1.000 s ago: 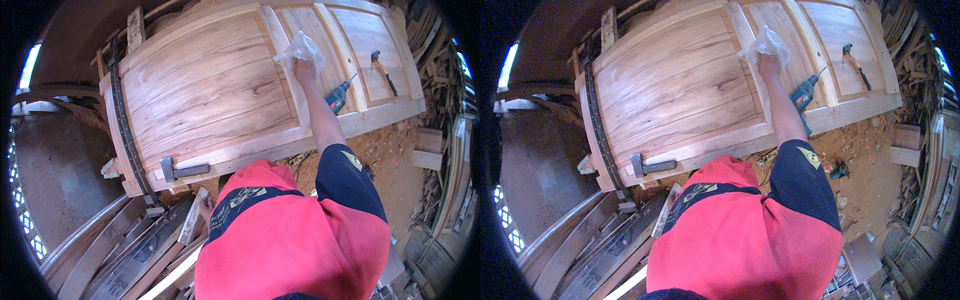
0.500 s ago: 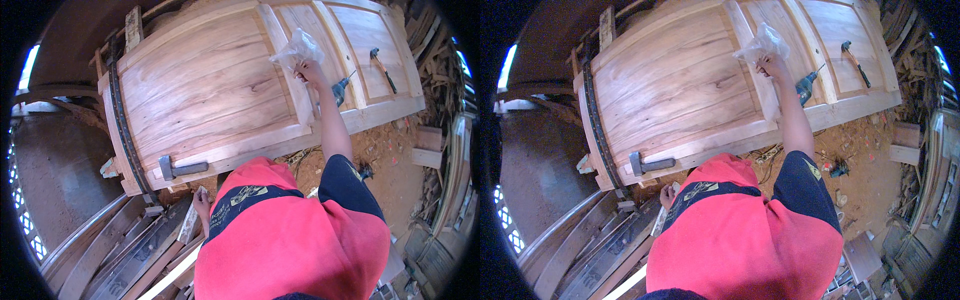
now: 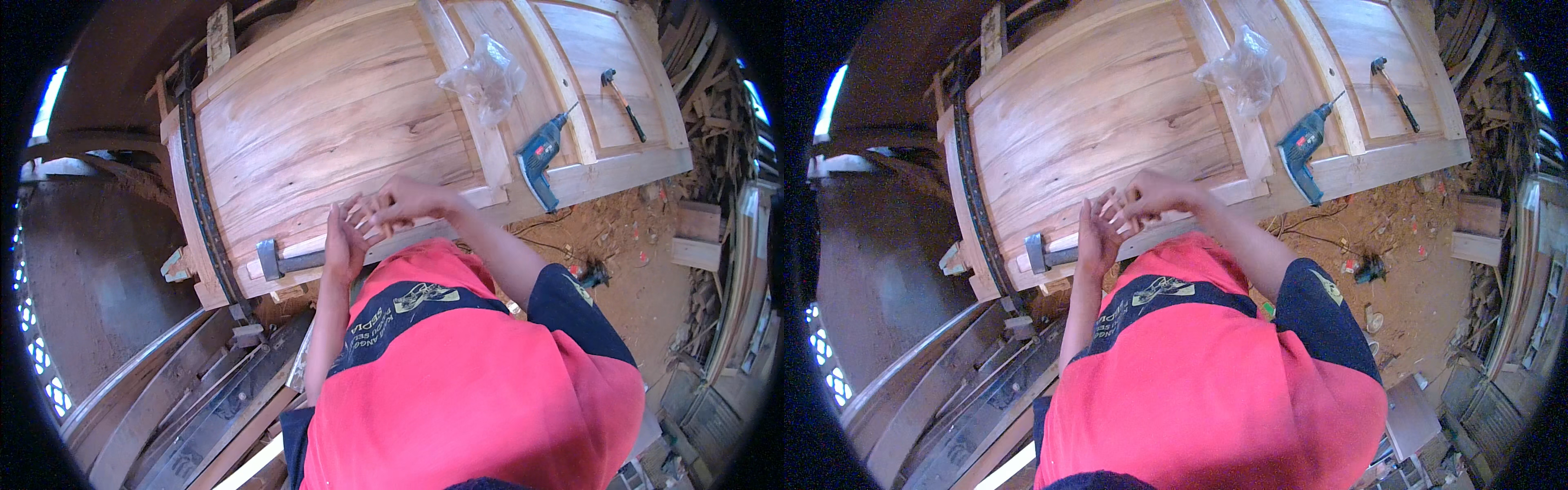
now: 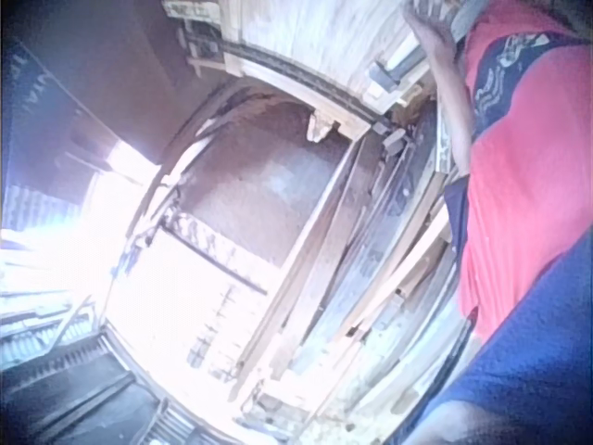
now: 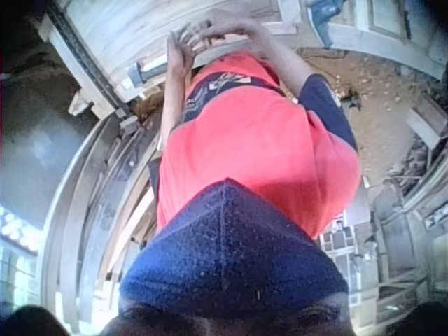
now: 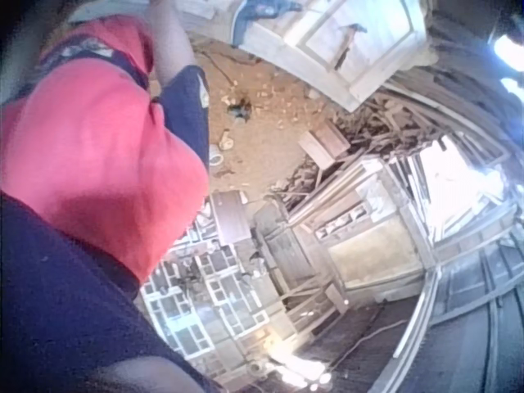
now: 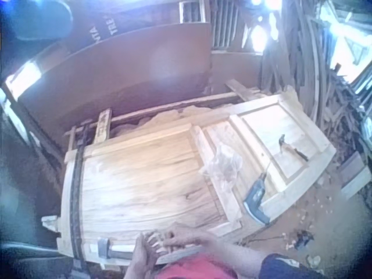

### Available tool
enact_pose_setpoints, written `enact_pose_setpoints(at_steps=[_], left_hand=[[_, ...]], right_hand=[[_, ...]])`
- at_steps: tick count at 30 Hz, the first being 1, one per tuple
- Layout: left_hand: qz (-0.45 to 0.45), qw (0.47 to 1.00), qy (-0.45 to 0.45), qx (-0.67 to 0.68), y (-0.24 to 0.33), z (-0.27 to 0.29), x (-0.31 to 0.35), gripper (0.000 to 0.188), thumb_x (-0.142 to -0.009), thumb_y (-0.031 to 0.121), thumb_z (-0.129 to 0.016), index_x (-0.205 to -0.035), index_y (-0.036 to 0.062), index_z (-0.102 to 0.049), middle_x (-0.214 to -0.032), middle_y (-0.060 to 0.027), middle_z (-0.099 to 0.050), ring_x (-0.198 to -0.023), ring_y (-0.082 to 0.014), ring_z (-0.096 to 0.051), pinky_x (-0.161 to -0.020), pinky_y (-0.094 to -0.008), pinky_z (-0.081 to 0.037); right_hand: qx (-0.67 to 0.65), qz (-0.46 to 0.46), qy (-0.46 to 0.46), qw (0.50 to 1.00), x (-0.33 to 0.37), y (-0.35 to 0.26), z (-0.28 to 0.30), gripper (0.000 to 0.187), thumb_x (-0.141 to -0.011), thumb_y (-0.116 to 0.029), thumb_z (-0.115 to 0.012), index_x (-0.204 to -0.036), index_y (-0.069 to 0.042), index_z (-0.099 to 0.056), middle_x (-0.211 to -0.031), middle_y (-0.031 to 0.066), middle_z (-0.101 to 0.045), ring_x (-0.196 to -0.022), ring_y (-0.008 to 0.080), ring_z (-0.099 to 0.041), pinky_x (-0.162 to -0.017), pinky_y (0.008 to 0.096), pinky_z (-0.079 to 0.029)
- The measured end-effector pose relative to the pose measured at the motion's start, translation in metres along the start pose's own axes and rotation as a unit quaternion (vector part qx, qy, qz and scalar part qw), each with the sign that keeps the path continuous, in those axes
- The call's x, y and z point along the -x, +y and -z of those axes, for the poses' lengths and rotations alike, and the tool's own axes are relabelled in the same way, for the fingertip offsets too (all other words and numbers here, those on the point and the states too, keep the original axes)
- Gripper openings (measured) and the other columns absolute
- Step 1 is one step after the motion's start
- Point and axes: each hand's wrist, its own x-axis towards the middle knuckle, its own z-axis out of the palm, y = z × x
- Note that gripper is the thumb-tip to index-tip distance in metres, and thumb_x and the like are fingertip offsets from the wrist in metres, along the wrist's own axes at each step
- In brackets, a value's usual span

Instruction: The person assembles a wooden door by aligning a panel, tightening a large clamp to secure the joints, and driving nails with a hammer.

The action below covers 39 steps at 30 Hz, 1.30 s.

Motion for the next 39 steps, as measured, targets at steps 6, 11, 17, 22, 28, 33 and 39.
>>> enact_pose_setpoints(at_steps=[6, 11, 17, 22, 28, 33, 39], left_hand=[[0.076, 0.99, -0.007, 0.117, -0.028, 0.022, -0.018, 0.042, -0.104, 0.04, -0.037, -0.12, 0.0063, -0.056, -0.105, -0.0096, -0.066, -0.09, -0.0215, -0.067, -0.082, -0.0392, -0.058], [0.069, 0.996, 0.006, 0.051, -0.026, 0.011, -0.014, 0.041, -0.105, 0.036, -0.036, -0.12, 0.0039, -0.056, -0.104, -0.0105, -0.067, -0.086, -0.0214, -0.067, -0.076, -0.0369, -0.06], [0.041, 0.999, -0.009, -0.008, -0.018, 0.009, -0.008, 0.039, -0.105, 0.033, -0.035, -0.121, 0.0038, -0.055, -0.108, -0.0115, -0.066, -0.094, -0.0219, -0.068, -0.077, -0.0366, -0.06], [0.025, 0.996, 0.078, -0.019, -0.014, 0.009, -0.003, 0.036, -0.104, 0.034, -0.038, -0.118, 0.0055, -0.057, -0.082, -0.0034, -0.059, -0.068, -0.0131, -0.057, -0.059, -0.0283, -0.05], [-0.084, 0.984, 0.091, -0.131, -0.01, 0.006, 0.004, 0.03, -0.1, 0.029, -0.053, -0.12, 0.0074, -0.058, -0.063, 0.0073, -0.036, -0.047, -0.0041, -0.029, -0.043, -0.0219, -0.022], [-0.24, 0.933, 0.065, -0.26, -0.005, -0.016, 0.014, 0.027, -0.095, 0.019, -0.065, -0.119, 0.005, -0.063, -0.066, 0.0081, -0.049, -0.051, -0.0009, -0.035, -0.045, -0.0212, -0.026], [-0.224, 0.928, 0.133, -0.267, -0.013, 0.0, 0.002, 0.017, -0.093, 0.022, -0.07, -0.099, 0.0063, -0.071, -0.063, 0.009, -0.048, -0.05, -0.0006, -0.035, -0.044, -0.0208, -0.025]], right_hand=[[0.191, 0.077, 0.157, 0.966, -0.019, 0.02, -0.044, 0.023, -0.088, -0.024, -0.068, -0.095, -0.002, -0.072, -0.073, 0.0135, -0.07, -0.062, 0.0208, -0.067, -0.059, 0.0351, -0.053], [0.149, -0.001, 0.093, 0.984, -0.007, 0.005, -0.034, 0.022, -0.088, -0.02, -0.069, -0.097, 0.0, -0.072, -0.078, 0.0139, -0.072, -0.065, 0.018, -0.068, -0.062, 0.0342, -0.054], [0.134, 0.044, 0.159, 0.977, -0.017, 0.024, -0.039, 0.018, -0.086, -0.014, -0.072, -0.097, 0.0, -0.072, -0.078, 0.0097, -0.071, -0.068, 0.0133, -0.066, -0.057, 0.028, -0.051], [-0.089, 0.028, 0.148, 0.985, -0.008, 0.014, -0.034, 0.036, -0.09, -0.013, -0.068, -0.123, -0.002, -0.06, -0.083, 0.0074, -0.07, -0.074, 0.012, -0.066, -0.055, 0.0275, -0.05], [-0.339, 0.032, 0.153, 0.928, -0.008, 0.016, -0.038, 0.035, -0.093, -0.017, -0.067, -0.124, -0.009, -0.054, -0.09, 0.0057, -0.069, -0.078, 0.0122, -0.066, -0.057, 0.0259, -0.049], [-0.44, 0.002, 0.129, 0.889, -0.005, 0.023, -0.044, 0.021, -0.093, -0.025, -0.069, -0.108, -0.015, -0.059, -0.093, -0.0003, -0.067, -0.083, 0.0101, -0.064, -0.064, 0.0251, -0.048], [-0.404, -0.017, 0.12, 0.907, -0.001, 0.039, -0.059, 0.017, -0.091, -0.03, -0.071, -0.098, -0.015, -0.066, -0.088, -0.0048, -0.065, -0.078, 0.0071, -0.059, -0.063, 0.0247, -0.046]])
